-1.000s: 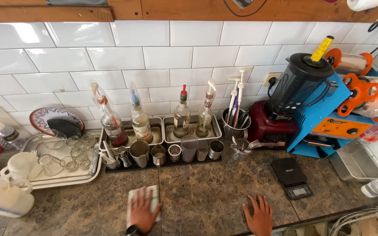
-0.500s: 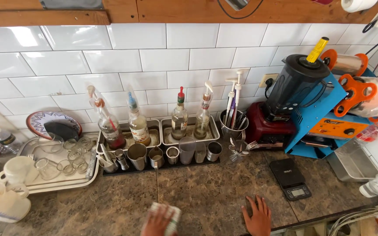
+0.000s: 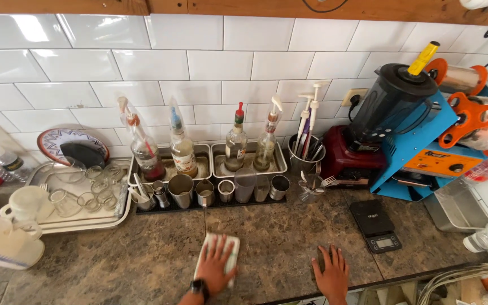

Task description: Cleaning a coffee shop counter and equipment using a cloth.

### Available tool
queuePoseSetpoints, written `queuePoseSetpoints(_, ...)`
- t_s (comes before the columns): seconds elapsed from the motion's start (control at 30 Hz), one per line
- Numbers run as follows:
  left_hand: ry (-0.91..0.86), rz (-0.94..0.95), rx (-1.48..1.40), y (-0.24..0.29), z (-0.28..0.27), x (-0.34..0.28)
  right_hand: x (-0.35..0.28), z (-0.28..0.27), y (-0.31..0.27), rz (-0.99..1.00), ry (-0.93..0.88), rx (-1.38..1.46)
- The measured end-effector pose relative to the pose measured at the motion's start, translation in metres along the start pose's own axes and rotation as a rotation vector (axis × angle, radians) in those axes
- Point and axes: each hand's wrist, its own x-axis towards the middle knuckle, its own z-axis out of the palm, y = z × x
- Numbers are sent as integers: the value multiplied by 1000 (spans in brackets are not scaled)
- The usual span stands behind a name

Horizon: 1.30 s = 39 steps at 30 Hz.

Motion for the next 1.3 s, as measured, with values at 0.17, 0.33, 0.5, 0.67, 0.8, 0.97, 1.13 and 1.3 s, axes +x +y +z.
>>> queuePoseSetpoints(0.17,-48,131,-125,20,21,-104,4,6,2,8,70,36)
queuePoseSetpoints(0.33,-33,140,-89,-6,9,-46,8,8,4,22,44,8)
queuePoseSetpoints(0.5,-25,59,-104,-8,29,25,-1,-4,-2,36,-24,0)
queuePoseSetpoints(0.67,-1237,108,-363,-1,-87,120,5,-5,-1,70,-79,-17)
queuePoseSetpoints(0.8,-1259,269,-384,30,-61,37,4,1,2,71,-39,-4)
queuePoseSetpoints(0.97,-102,146,-354,36,43,-101,11,26,12,27,91,24)
queuePoseSetpoints(1.13,-55,139,-159,24,59,-37,21,44,18,51,124,35)
queuePoseSetpoints(1.3,50,87,-23,27,42,41,19,59,20,33,131,36)
